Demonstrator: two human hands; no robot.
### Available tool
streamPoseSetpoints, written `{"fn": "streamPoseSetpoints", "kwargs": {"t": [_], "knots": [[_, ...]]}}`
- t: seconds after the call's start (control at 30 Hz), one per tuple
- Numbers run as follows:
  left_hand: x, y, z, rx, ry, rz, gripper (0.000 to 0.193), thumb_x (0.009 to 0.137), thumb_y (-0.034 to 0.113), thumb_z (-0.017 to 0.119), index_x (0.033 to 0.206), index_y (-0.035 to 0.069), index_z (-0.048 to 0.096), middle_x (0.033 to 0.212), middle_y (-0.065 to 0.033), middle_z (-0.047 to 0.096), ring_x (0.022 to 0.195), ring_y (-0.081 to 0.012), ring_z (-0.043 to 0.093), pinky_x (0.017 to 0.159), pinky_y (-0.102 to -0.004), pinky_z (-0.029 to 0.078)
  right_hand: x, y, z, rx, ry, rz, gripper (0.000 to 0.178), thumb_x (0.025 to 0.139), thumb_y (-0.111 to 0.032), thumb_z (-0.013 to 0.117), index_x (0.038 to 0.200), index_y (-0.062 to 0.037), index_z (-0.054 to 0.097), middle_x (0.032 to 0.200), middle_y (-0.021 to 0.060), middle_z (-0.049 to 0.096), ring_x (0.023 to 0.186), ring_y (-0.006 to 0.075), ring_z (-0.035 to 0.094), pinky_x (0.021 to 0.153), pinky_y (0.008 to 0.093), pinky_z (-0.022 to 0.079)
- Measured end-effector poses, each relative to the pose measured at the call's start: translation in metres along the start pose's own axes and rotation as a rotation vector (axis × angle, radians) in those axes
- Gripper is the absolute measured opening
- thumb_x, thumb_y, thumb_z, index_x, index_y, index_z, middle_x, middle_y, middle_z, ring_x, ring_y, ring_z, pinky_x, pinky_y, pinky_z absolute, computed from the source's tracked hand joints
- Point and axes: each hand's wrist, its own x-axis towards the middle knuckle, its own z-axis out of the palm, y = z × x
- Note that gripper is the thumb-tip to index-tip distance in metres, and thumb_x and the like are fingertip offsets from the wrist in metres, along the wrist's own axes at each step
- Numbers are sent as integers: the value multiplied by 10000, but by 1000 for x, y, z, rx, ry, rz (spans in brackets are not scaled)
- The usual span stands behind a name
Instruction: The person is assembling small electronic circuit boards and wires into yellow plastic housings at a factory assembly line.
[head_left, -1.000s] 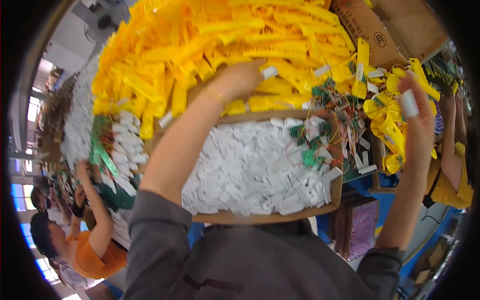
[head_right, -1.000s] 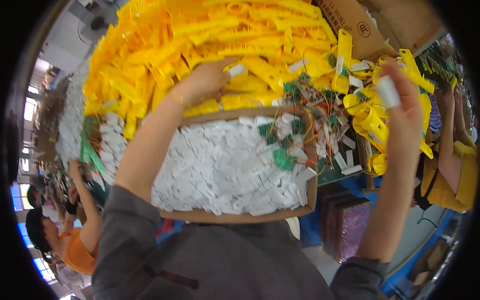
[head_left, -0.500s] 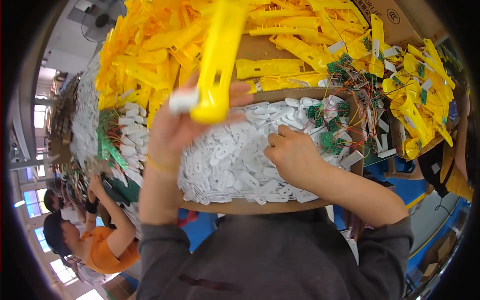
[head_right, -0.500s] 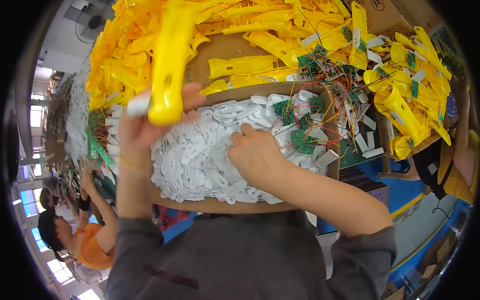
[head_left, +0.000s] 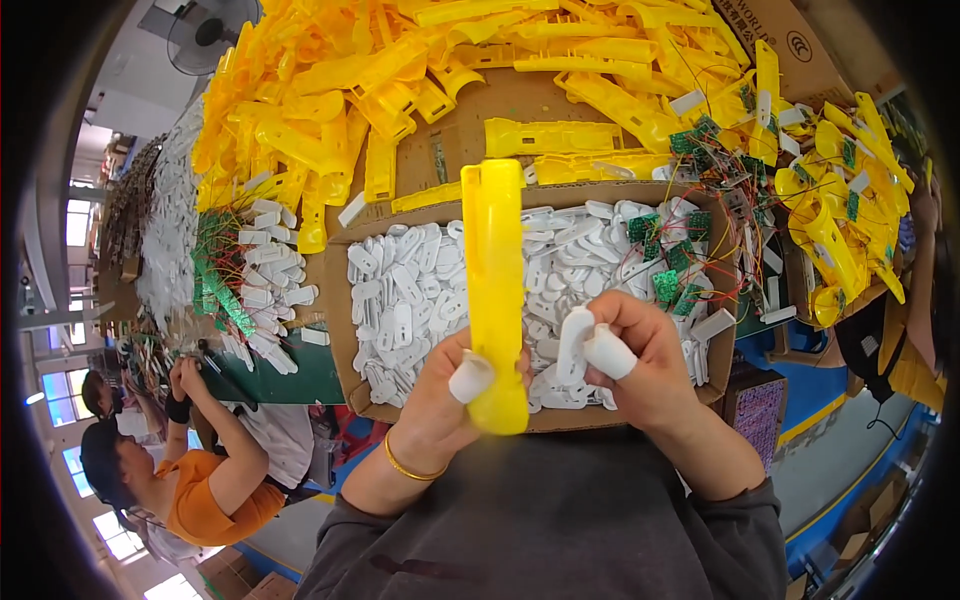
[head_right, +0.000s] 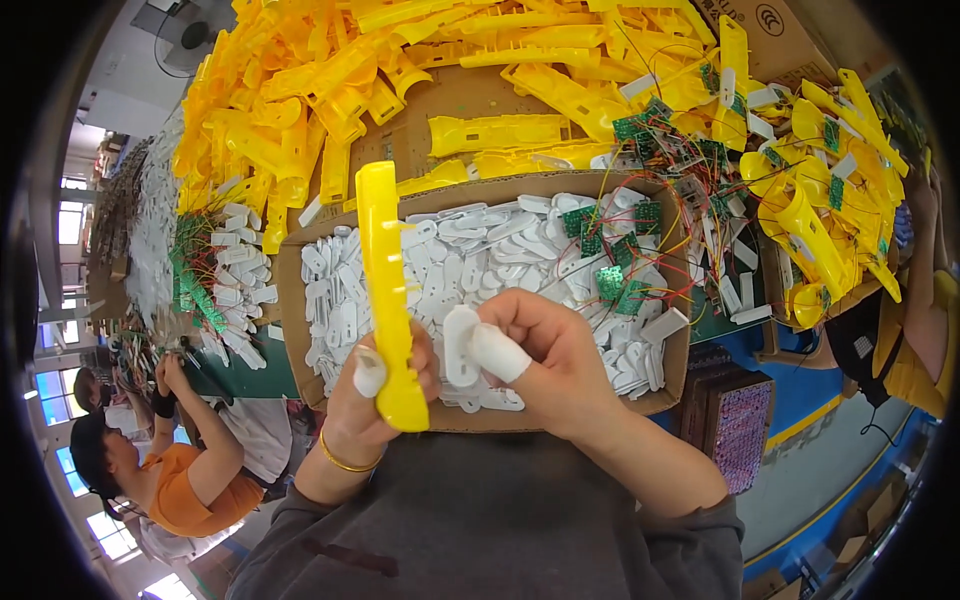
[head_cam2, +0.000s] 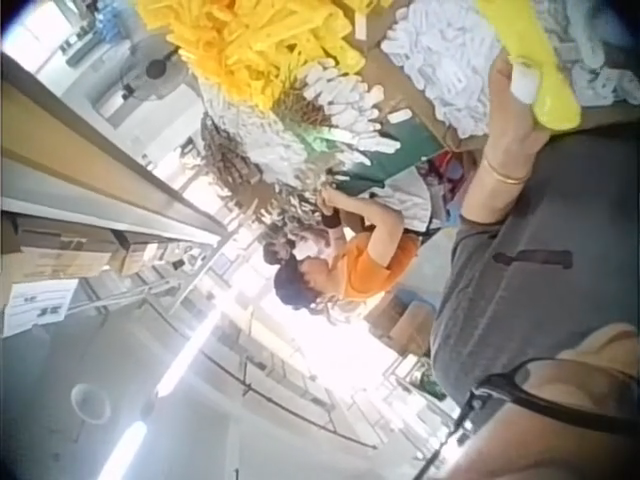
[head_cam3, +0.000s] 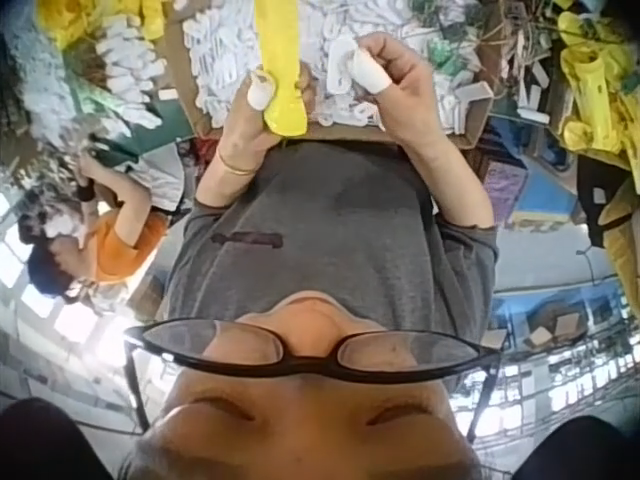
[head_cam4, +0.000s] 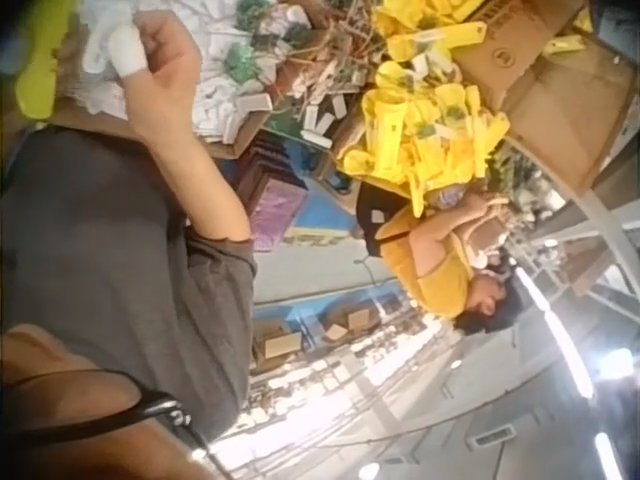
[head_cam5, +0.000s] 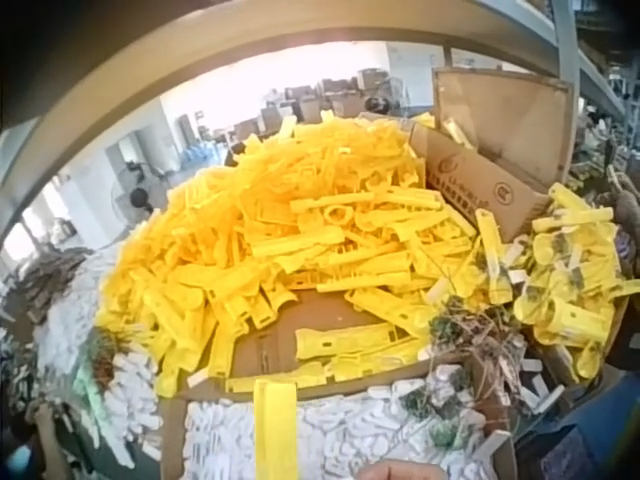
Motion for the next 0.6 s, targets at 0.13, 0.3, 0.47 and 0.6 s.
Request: {"fn": "streamPoseSetpoints", "kwargs": {"t": [0.13,0.3,0.47,0.6], "knots": [[7,-4,15,178,5,20,651,787,192,665,1318,52,317,1055,-71,550,929,-159,565,820,-307,461,-1,-1,3,72,-103,125,104,852,-119,596,880,-56,519,719,-6,553,545,24,447,468,155,325],[7,-11,18,271,69,-5,611,812,177,625,1307,42,293,1138,-70,496,1016,-151,524,853,-302,444,-9,-2,-1,-112,-134,98,95,867,-111,578,875,-41,515,734,-8,556,580,23,470,506,173,380],[-1,-26,0,525,34,70,653,732,149,730,1252,42,350,1136,-73,493,990,-139,521,830,-295,450,-21,-9,6,-580,-135,-128,80,841,-69,602,830,1,563,681,7,581,588,35,531,510,200,426],[10,-19,15,853,0,-13,787,558,120,856,1201,51,407,995,-31,535,879,-124,541,757,-259,461,-10,-15,-15,-546,-417,134,80,800,-92,653,794,-22,615,671,45,625,575,75,570,521,231,454]]}}
